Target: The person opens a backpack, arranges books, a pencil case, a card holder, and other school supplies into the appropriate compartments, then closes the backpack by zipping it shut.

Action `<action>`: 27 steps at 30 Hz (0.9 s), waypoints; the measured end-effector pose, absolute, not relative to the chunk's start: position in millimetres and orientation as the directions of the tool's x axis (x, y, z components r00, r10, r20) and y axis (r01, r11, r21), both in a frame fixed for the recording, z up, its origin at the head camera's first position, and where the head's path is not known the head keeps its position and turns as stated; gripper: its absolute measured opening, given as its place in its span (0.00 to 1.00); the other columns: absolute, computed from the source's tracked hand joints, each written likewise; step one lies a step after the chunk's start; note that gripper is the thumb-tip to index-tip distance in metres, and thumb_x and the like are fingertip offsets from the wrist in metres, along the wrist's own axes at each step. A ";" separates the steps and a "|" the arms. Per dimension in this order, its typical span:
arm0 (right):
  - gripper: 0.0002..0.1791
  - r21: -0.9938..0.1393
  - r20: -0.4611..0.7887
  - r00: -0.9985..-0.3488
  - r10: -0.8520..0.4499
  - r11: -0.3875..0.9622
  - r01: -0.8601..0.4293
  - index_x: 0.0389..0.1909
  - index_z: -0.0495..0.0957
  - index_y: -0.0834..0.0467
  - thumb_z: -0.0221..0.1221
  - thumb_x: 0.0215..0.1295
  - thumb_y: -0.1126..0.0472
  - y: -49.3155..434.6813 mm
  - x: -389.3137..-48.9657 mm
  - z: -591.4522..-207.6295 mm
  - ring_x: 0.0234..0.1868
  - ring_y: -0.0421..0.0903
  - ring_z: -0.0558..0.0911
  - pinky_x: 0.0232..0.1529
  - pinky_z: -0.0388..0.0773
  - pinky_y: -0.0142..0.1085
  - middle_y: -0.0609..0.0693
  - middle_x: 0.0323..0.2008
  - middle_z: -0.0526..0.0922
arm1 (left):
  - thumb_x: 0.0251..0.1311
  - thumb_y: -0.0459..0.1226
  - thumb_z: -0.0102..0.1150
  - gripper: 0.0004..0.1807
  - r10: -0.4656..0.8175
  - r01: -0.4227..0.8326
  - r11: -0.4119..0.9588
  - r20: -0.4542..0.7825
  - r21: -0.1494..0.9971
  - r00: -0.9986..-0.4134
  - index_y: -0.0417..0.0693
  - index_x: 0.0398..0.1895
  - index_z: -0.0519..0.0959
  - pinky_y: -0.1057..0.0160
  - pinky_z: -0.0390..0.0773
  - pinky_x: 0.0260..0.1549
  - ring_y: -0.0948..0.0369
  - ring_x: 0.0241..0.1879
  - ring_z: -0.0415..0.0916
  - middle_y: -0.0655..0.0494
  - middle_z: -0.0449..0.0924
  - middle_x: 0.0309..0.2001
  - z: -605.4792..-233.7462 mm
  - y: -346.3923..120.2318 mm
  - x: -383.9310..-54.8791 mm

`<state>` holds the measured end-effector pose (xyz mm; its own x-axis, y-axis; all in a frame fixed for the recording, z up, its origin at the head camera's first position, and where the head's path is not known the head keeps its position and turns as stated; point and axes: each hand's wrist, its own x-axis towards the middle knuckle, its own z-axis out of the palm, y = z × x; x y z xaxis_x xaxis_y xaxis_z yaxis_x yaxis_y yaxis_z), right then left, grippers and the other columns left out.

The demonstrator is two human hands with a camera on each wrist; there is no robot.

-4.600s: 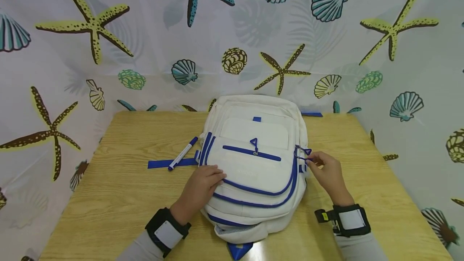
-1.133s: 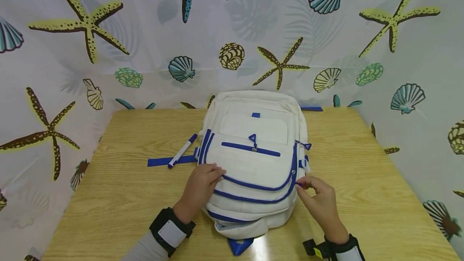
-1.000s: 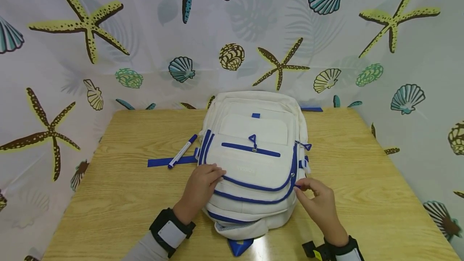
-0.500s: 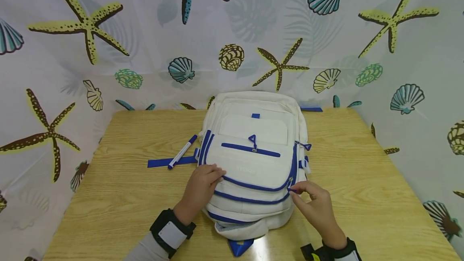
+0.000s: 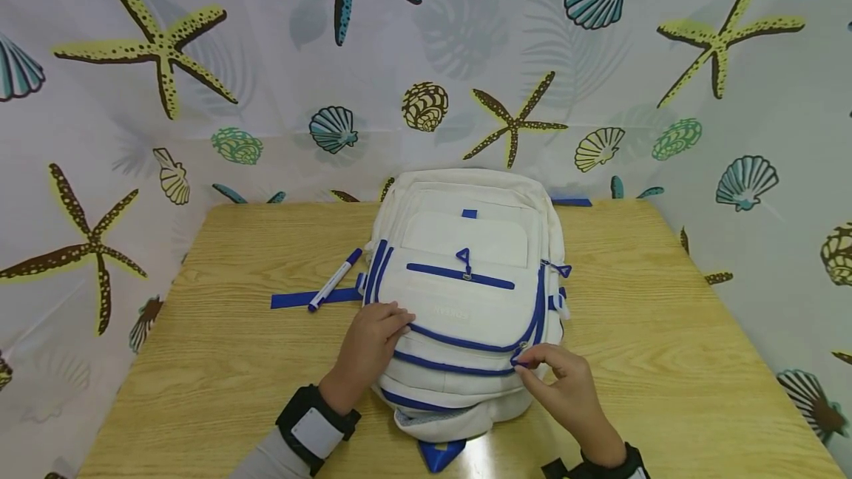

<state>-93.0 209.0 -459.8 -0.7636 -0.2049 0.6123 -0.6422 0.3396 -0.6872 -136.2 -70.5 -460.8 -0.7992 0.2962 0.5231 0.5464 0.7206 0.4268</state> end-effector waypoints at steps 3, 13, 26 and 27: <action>0.20 -0.688 0.618 -0.759 -0.205 0.326 -0.648 0.23 0.77 0.63 0.60 0.31 0.88 206.0 -92.8 -459.4 0.27 0.35 0.74 0.27 0.72 0.25 0.53 0.22 0.78 | 0.46 0.31 0.64 0.10 0.292 0.546 0.722 0.528 0.425 -0.797 0.49 0.34 0.83 0.58 0.73 0.45 0.57 0.42 0.76 0.55 0.81 0.36 -461.6 -70.4 -136.5; 0.16 -0.699 0.614 -0.751 -0.244 0.273 -0.661 0.22 0.76 0.66 0.59 0.32 0.87 181.7 -84.8 -433.2 0.25 0.37 0.75 0.26 0.72 0.28 0.57 0.21 0.78 | 0.45 0.31 0.64 0.10 0.278 0.532 0.725 0.521 0.437 -0.807 0.49 0.34 0.83 0.59 0.73 0.46 0.56 0.43 0.75 0.55 0.81 0.36 -462.0 -69.5 -135.5; 0.15 -0.692 0.610 -0.747 -0.264 0.281 -0.665 0.22 0.76 0.66 0.61 0.32 0.86 162.4 -83.5 -431.7 0.23 0.38 0.75 0.25 0.72 0.28 0.57 0.21 0.78 | 0.44 0.31 0.65 0.10 0.266 0.530 0.724 0.531 0.442 -0.805 0.50 0.33 0.83 0.59 0.73 0.45 0.56 0.43 0.76 0.55 0.81 0.36 -464.2 -68.2 -135.4; 0.15 -0.694 0.612 -0.746 -0.263 0.275 -0.666 0.22 0.76 0.66 0.61 0.32 0.86 161.1 -83.6 -431.8 0.24 0.38 0.75 0.25 0.72 0.27 0.57 0.21 0.78 | 0.44 0.31 0.65 0.10 0.264 0.531 0.723 0.532 0.443 -0.804 0.50 0.33 0.83 0.59 0.73 0.45 0.56 0.43 0.76 0.55 0.81 0.35 -464.6 -68.3 -135.5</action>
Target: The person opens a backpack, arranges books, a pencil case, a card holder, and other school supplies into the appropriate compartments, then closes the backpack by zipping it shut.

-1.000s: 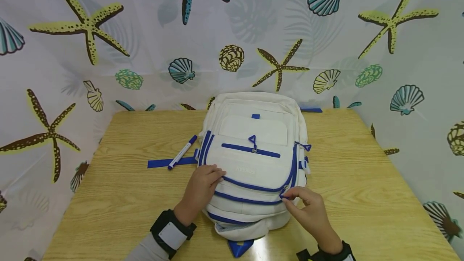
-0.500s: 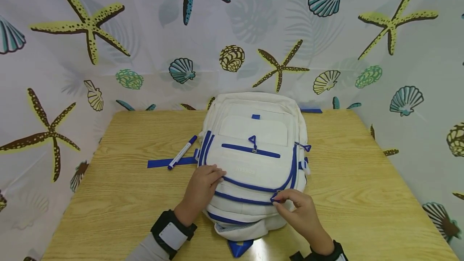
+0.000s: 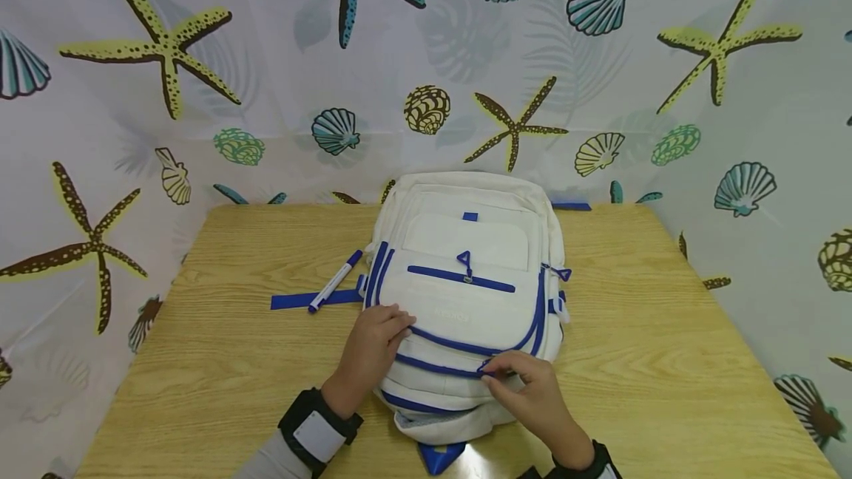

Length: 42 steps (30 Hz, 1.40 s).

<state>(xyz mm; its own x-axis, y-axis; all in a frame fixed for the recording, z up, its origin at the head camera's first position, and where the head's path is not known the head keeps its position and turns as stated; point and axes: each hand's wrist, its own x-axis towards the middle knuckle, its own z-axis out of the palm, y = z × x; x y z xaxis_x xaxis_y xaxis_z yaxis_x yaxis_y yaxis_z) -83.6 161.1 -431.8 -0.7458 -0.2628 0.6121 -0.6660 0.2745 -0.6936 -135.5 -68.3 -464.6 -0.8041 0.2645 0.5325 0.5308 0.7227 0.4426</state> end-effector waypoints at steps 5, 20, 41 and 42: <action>0.14 -0.696 0.602 -0.747 -0.283 0.272 -0.664 0.22 0.76 0.65 0.62 0.33 0.84 157.3 -87.8 -444.8 0.24 0.39 0.76 0.26 0.73 0.27 0.57 0.21 0.78 | 0.44 0.31 0.66 0.10 0.258 0.528 0.724 0.536 0.444 -0.804 0.50 0.33 0.83 0.59 0.73 0.45 0.56 0.43 0.76 0.56 0.81 0.35 -466.8 -68.5 -135.7; 0.10 -0.756 0.514 -0.819 -0.256 0.316 -0.573 0.24 0.80 0.62 0.66 0.38 0.76 139.2 -90.3 -467.0 0.25 0.38 0.78 0.27 0.75 0.26 0.55 0.24 0.81 | 0.42 0.31 0.66 0.11 0.223 0.496 0.752 0.541 0.434 -0.811 0.49 0.33 0.83 0.59 0.73 0.45 0.56 0.44 0.75 0.56 0.80 0.36 -467.7 -63.7 -132.7; 0.12 -0.789 0.527 -0.826 -0.200 0.244 -0.563 0.25 0.78 0.66 0.64 0.37 0.80 131.2 -86.4 -461.2 0.25 0.34 0.76 0.24 0.75 0.28 0.58 0.22 0.79 | 0.38 0.31 0.69 0.14 0.430 0.742 0.575 0.644 0.345 -0.633 0.44 0.34 0.82 0.63 0.73 0.42 0.60 0.39 0.73 0.56 0.77 0.34 -461.9 -52.9 -117.3; 0.12 -0.791 0.532 -0.823 -0.199 0.230 -0.567 0.26 0.77 0.66 0.64 0.38 0.80 131.4 -86.7 -462.1 0.25 0.34 0.76 0.25 0.75 0.28 0.58 0.22 0.79 | 0.39 0.32 0.69 0.15 0.451 0.759 0.551 0.643 0.346 -0.620 0.44 0.35 0.81 0.64 0.72 0.43 0.61 0.39 0.72 0.57 0.76 0.34 -461.4 -51.2 -116.0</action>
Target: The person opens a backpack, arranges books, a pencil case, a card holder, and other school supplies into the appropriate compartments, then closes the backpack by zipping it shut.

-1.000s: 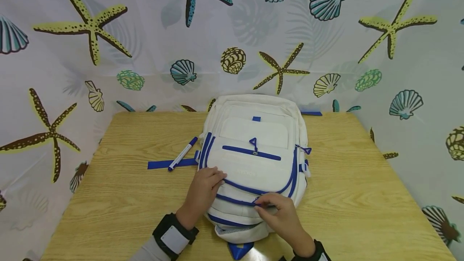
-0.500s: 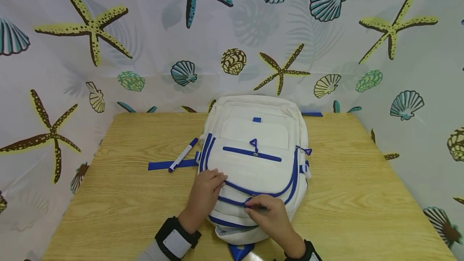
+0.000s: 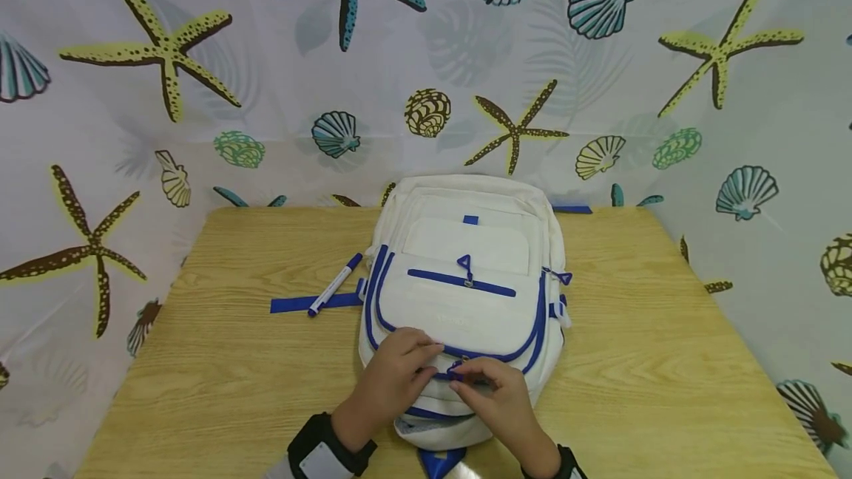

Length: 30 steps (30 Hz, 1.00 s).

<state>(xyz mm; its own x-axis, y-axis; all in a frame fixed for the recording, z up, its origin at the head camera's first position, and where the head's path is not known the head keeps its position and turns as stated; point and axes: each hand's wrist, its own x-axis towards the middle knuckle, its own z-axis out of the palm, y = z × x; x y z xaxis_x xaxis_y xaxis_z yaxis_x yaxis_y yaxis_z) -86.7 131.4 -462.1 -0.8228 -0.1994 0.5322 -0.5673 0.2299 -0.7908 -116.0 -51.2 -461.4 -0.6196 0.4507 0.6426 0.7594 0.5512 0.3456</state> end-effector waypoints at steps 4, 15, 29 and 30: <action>0.11 -0.796 0.542 -0.815 -0.205 0.185 -0.576 0.28 0.77 0.67 0.63 0.40 0.79 132.3 -88.3 -466.3 0.27 0.35 0.77 0.26 0.75 0.28 0.61 0.25 0.80 | 0.40 0.33 0.68 0.14 0.496 0.789 0.506 0.631 0.349 -0.597 0.46 0.35 0.81 0.64 0.71 0.44 0.62 0.40 0.71 0.58 0.76 0.34 -461.5 -46.7 -111.9; 0.11 -0.805 0.531 -0.818 -0.223 0.169 -0.569 0.31 0.78 0.66 0.63 0.43 0.77 132.1 -86.6 -465.6 0.31 0.37 0.79 0.31 0.76 0.29 0.60 0.28 0.80 | 0.39 0.41 0.70 0.16 0.517 0.793 0.543 0.634 0.276 -0.575 0.48 0.35 0.82 0.62 0.69 0.48 0.60 0.43 0.73 0.60 0.81 0.34 -462.3 -42.3 -109.5; 0.14 -0.712 0.618 -0.745 -0.252 0.221 -0.666 0.27 0.78 0.66 0.63 0.36 0.82 133.7 -88.5 -461.0 0.33 0.42 0.80 0.38 0.74 0.23 0.59 0.25 0.81 | 0.39 0.36 0.69 0.09 0.483 0.766 0.577 0.638 0.283 -0.600 0.49 0.27 0.82 0.63 0.70 0.47 0.60 0.43 0.72 0.61 0.79 0.29 -467.7 -40.4 -110.1; 0.14 -0.709 0.617 -0.748 -0.245 0.239 -0.664 0.27 0.78 0.66 0.63 0.36 0.82 135.1 -88.7 -461.5 0.32 0.42 0.80 0.38 0.74 0.23 0.59 0.25 0.81 | 0.39 0.36 0.69 0.09 0.489 0.764 0.582 0.630 0.280 -0.603 0.49 0.27 0.82 0.63 0.70 0.47 0.60 0.43 0.72 0.61 0.79 0.29 -468.1 -40.6 -110.1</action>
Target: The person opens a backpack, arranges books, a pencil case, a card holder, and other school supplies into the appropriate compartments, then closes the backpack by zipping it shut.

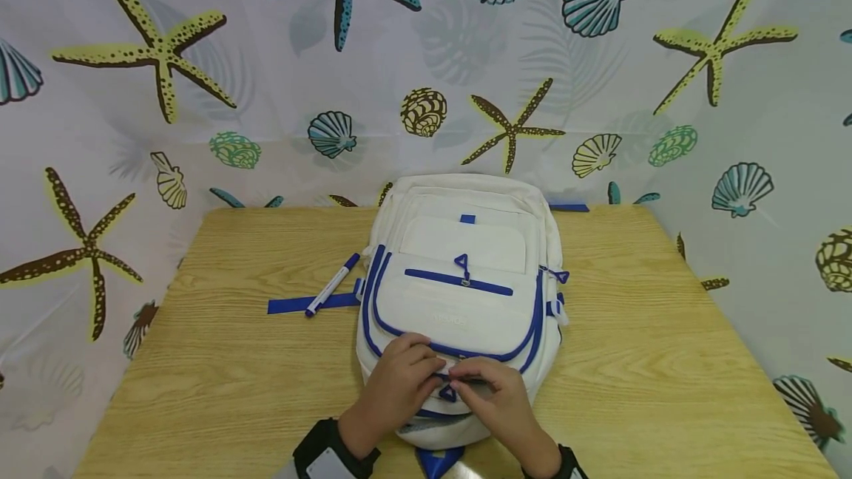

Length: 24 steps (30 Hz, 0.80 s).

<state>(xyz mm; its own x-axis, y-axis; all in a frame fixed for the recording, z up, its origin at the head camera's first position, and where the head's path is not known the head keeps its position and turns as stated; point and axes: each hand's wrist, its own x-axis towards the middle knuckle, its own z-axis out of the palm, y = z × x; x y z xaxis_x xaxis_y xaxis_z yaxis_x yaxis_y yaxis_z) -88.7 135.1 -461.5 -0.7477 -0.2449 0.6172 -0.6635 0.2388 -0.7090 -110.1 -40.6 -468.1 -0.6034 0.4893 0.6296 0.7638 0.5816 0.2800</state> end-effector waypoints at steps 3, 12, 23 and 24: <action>0.15 -0.695 0.626 -0.745 -0.228 0.269 -0.667 0.28 0.78 0.64 0.63 0.37 0.81 141.7 -91.0 -462.6 0.31 0.41 0.80 0.35 0.74 0.23 0.58 0.25 0.81 | 0.39 0.36 0.69 0.09 0.503 0.754 0.599 0.607 0.268 -0.615 0.50 0.28 0.82 0.63 0.69 0.47 0.61 0.43 0.71 0.61 0.78 0.29 -469.4 -40.8 -110.3; 0.14 -0.584 0.666 -0.701 -0.254 0.407 -0.702 0.29 0.78 0.61 0.64 0.40 0.77 167.9 -99.2 -448.7 0.30 0.42 0.77 0.36 0.72 0.24 0.52 0.27 0.80 | 0.41 0.42 0.68 0.09 0.511 0.738 0.631 0.586 0.241 -0.629 0.52 0.28 0.82 0.64 0.69 0.45 0.62 0.42 0.70 0.63 0.76 0.29 -469.4 -39.3 -111.2; 0.13 -0.330 0.646 -0.633 -0.427 0.590 -0.736 0.31 0.79 0.58 0.68 0.42 0.61 181.4 -109.6 -446.4 0.37 0.44 0.75 0.41 0.68 0.36 0.48 0.35 0.77 | 0.33 0.62 0.64 0.26 0.495 0.684 0.711 0.577 0.160 -0.650 0.52 0.27 0.83 0.64 0.70 0.34 0.61 0.33 0.67 0.62 0.76 0.26 -464.6 -23.4 -107.5; 0.15 -0.315 0.646 -0.630 -0.431 0.602 -0.734 0.31 0.79 0.58 0.69 0.37 0.65 181.2 -110.0 -446.6 0.37 0.44 0.75 0.40 0.68 0.37 0.48 0.35 0.77 | 0.33 0.62 0.64 0.26 0.491 0.673 0.723 0.569 0.156 -0.660 0.52 0.27 0.83 0.65 0.70 0.34 0.61 0.32 0.67 0.61 0.76 0.26 -464.2 -21.9 -106.9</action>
<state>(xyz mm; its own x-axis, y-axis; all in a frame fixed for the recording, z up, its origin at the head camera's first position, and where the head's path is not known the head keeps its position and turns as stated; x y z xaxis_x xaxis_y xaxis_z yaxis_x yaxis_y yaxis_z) -110.0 181.2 -446.6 -0.6300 -0.4308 0.6461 -0.7342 0.6016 -0.3148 -106.9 -21.9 -464.2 -0.6596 0.4914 0.5687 0.6729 0.7231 0.1556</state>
